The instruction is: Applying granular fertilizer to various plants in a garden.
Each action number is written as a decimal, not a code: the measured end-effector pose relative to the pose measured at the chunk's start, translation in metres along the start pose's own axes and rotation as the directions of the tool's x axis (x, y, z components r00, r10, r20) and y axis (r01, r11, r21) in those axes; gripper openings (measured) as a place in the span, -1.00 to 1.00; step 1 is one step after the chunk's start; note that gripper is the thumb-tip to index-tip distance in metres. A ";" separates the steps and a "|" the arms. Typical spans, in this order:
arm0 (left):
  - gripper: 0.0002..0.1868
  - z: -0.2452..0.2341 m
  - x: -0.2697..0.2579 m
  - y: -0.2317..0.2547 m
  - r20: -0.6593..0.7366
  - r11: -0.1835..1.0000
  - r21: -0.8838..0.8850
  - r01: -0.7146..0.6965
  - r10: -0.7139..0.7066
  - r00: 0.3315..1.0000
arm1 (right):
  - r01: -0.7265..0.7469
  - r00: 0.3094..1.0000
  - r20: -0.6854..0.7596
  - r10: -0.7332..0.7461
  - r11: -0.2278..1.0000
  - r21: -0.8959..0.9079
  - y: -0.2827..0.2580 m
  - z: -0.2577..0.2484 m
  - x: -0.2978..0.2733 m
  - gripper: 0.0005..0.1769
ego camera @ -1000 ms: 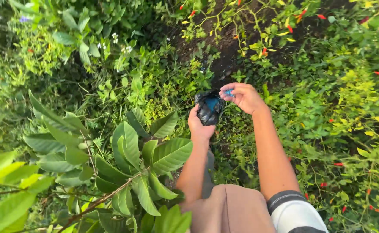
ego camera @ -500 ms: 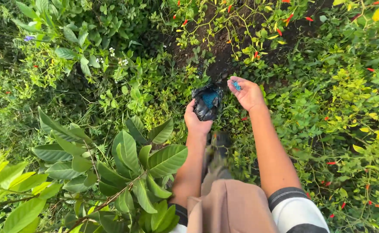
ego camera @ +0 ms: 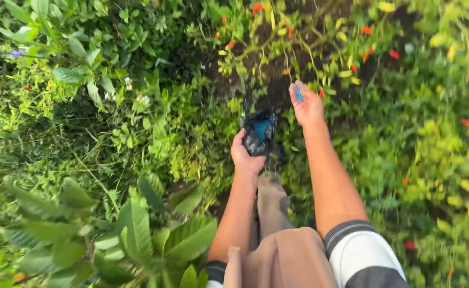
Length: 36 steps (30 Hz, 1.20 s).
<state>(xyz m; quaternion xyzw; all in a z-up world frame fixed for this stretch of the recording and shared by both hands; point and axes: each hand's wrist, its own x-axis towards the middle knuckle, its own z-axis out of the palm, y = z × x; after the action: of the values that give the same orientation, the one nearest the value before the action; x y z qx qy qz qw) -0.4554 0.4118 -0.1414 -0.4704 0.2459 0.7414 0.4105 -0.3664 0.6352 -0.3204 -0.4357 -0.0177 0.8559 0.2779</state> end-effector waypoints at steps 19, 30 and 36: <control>-0.76 0.031 0.068 -0.033 -0.163 1.000 -0.028 -0.006 0.001 0.987 | 0.147 0.949 -0.274 -0.158 0.987 -0.060 -0.051 -0.084 0.148 -0.58; -0.72 0.064 0.051 -0.049 -0.100 0.999 0.035 0.028 -0.025 0.995 | 0.032 0.942 0.284 0.177 0.797 -0.603 -0.066 0.123 -0.077 -0.70; -0.72 0.083 0.055 -0.061 0.033 0.994 0.030 0.107 -0.108 0.994 | 0.564 0.820 0.509 0.261 -0.220 -0.796 -0.059 0.150 -0.094 -0.76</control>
<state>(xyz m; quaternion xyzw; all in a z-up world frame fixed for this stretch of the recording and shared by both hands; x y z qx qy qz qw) -0.4579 0.5280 -0.1535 -0.4645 0.2234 0.7226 0.4605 -0.4084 0.6700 -0.1424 -0.2277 -0.8017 0.5485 -0.0684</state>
